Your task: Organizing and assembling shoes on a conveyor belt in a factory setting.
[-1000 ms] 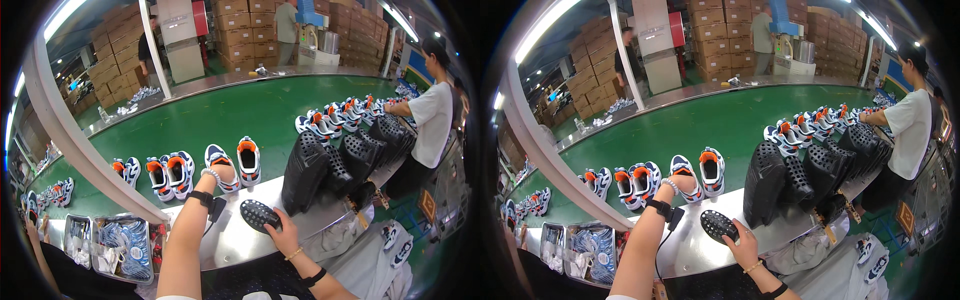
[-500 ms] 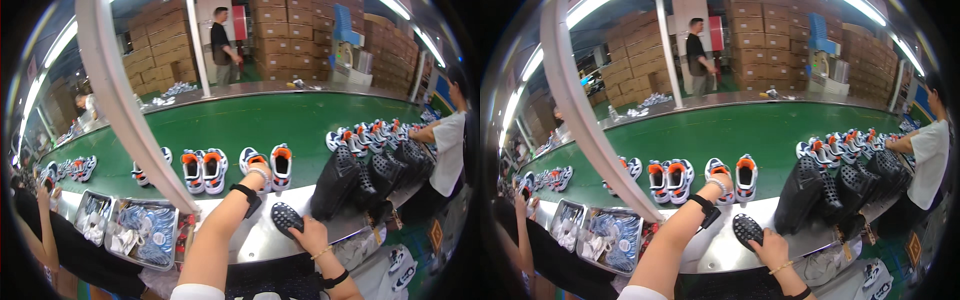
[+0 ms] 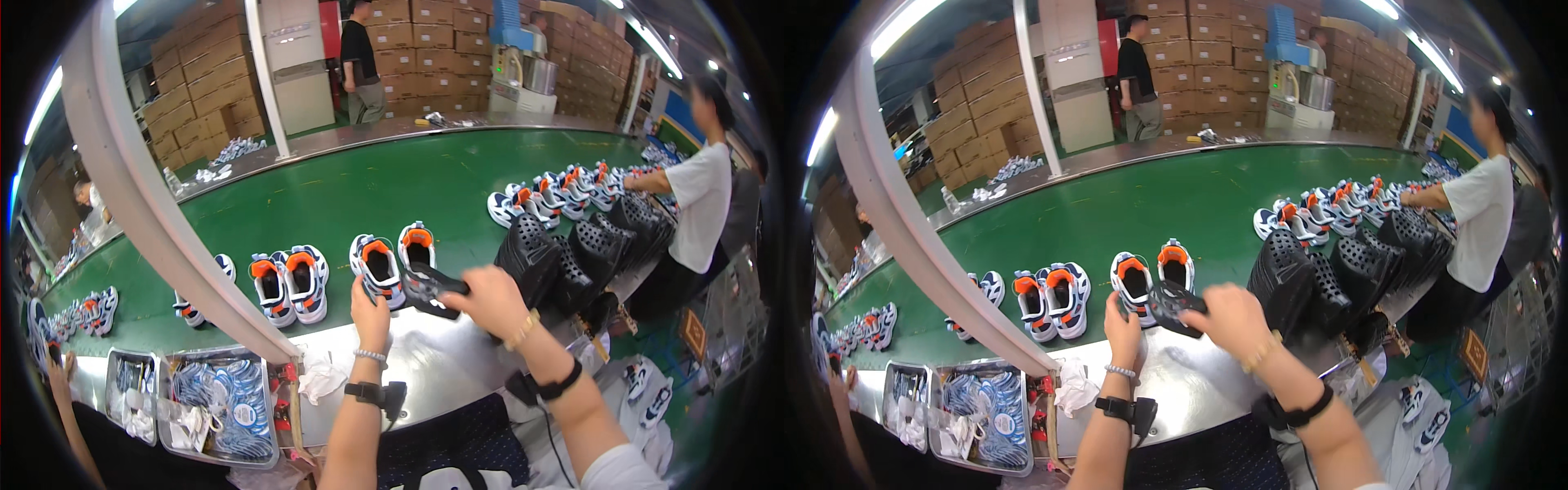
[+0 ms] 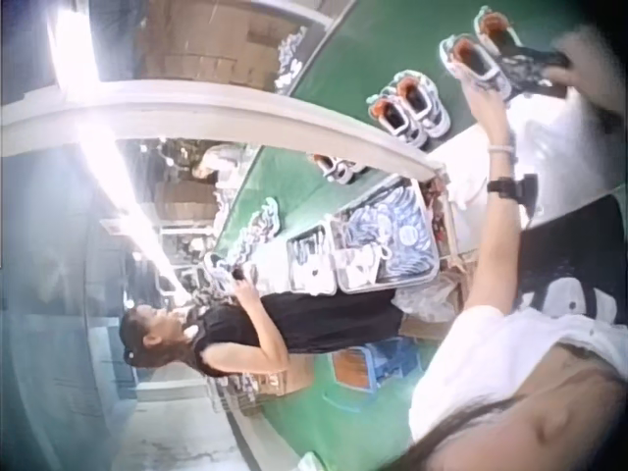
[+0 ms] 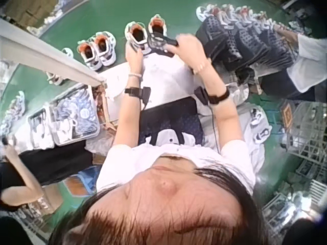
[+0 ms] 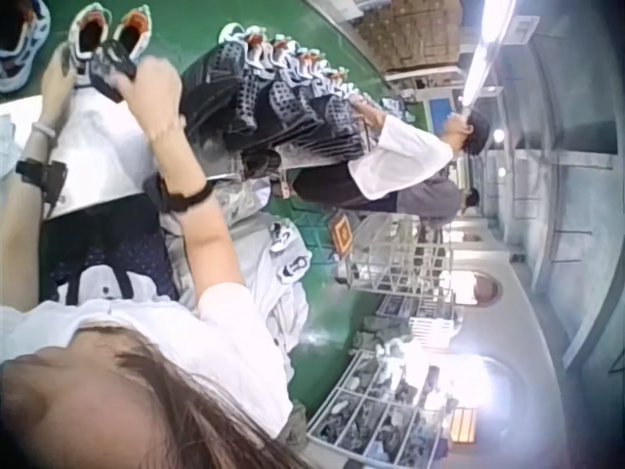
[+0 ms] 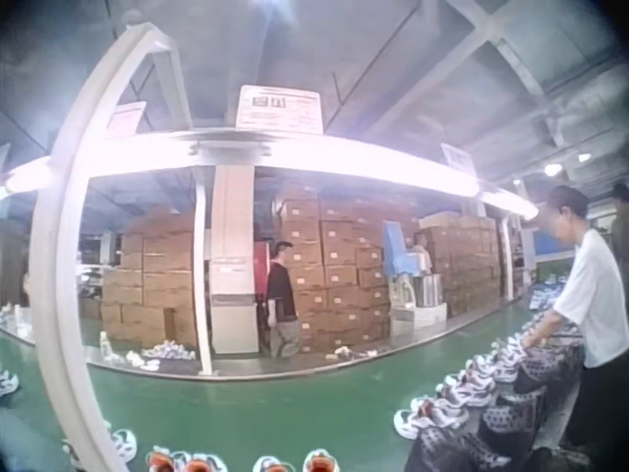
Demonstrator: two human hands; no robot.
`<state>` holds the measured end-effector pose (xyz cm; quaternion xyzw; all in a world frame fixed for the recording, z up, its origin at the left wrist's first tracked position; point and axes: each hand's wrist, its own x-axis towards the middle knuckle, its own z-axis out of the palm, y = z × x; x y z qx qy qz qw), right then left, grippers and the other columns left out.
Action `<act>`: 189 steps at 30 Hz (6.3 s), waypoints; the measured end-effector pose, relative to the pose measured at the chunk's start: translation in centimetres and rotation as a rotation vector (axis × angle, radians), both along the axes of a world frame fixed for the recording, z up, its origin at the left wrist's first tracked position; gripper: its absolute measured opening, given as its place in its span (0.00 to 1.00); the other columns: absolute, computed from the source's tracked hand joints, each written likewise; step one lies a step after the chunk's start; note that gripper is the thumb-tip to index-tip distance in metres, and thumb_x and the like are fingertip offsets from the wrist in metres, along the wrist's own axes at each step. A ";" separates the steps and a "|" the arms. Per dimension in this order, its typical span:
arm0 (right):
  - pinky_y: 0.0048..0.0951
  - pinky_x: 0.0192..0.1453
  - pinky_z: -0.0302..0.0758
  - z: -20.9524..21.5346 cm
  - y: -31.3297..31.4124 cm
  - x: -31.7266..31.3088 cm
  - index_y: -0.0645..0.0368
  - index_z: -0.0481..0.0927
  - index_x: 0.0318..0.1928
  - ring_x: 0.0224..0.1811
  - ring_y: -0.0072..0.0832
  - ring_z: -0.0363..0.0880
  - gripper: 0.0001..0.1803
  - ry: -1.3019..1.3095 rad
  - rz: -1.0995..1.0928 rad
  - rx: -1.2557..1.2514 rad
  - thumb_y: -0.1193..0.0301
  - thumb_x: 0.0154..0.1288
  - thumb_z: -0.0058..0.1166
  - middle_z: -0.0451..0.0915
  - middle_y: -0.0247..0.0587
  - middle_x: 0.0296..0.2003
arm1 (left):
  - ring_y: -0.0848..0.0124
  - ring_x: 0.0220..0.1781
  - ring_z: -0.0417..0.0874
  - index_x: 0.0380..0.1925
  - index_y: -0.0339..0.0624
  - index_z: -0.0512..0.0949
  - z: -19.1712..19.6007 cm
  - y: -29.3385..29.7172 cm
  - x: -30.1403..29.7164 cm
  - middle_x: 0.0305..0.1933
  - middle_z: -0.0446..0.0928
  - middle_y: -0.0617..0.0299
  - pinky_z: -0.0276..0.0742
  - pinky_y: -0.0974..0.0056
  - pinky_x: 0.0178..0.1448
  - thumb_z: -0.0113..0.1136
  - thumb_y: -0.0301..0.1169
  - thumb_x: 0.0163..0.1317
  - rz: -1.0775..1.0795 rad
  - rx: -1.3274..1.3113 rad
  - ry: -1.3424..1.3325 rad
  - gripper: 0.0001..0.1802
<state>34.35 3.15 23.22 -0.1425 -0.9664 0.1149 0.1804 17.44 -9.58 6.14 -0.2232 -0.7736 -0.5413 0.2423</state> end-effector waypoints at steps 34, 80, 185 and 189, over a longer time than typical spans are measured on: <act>0.44 0.46 0.77 -12.9 -0.9 -21.5 0.65 0.82 0.33 0.38 0.52 0.81 0.21 -0.155 0.018 -0.044 0.56 0.56 0.57 0.82 0.58 0.32 | 0.45 0.48 0.80 0.50 0.46 0.70 -0.6 -0.3 1.2 0.65 0.64 0.41 0.80 0.51 0.48 0.62 0.29 0.54 -0.065 -0.137 -0.308 0.22; 0.37 0.49 0.72 1.8 31.2 22.6 0.61 0.73 0.51 0.41 0.44 0.77 0.26 0.219 -0.428 -0.252 0.69 0.50 0.64 0.78 0.53 0.35 | 0.56 0.72 0.62 0.60 0.52 0.71 -12.8 19.0 -8.1 0.70 0.63 0.60 0.56 0.50 0.73 0.27 0.54 0.70 0.292 -0.989 0.203 0.31; 0.34 0.23 0.64 -17.9 4.5 11.5 0.61 0.80 0.34 0.15 0.35 0.67 0.12 0.400 -0.086 -0.848 0.64 0.66 0.54 0.70 0.49 0.16 | 0.35 0.75 0.35 0.44 0.49 0.79 2.3 3.1 6.4 0.76 0.46 0.51 0.36 0.24 0.68 0.67 0.28 0.44 0.121 -0.793 -0.054 0.22; 0.33 0.22 0.64 -18.3 3.9 11.3 0.60 0.81 0.33 0.14 0.35 0.69 0.09 0.417 -0.060 -0.907 0.67 0.64 0.55 0.70 0.46 0.14 | 0.40 0.77 0.35 0.49 0.51 0.76 3.4 3.5 3.3 0.76 0.45 0.51 0.36 0.21 0.66 0.74 0.37 0.41 0.243 -0.793 -0.110 0.31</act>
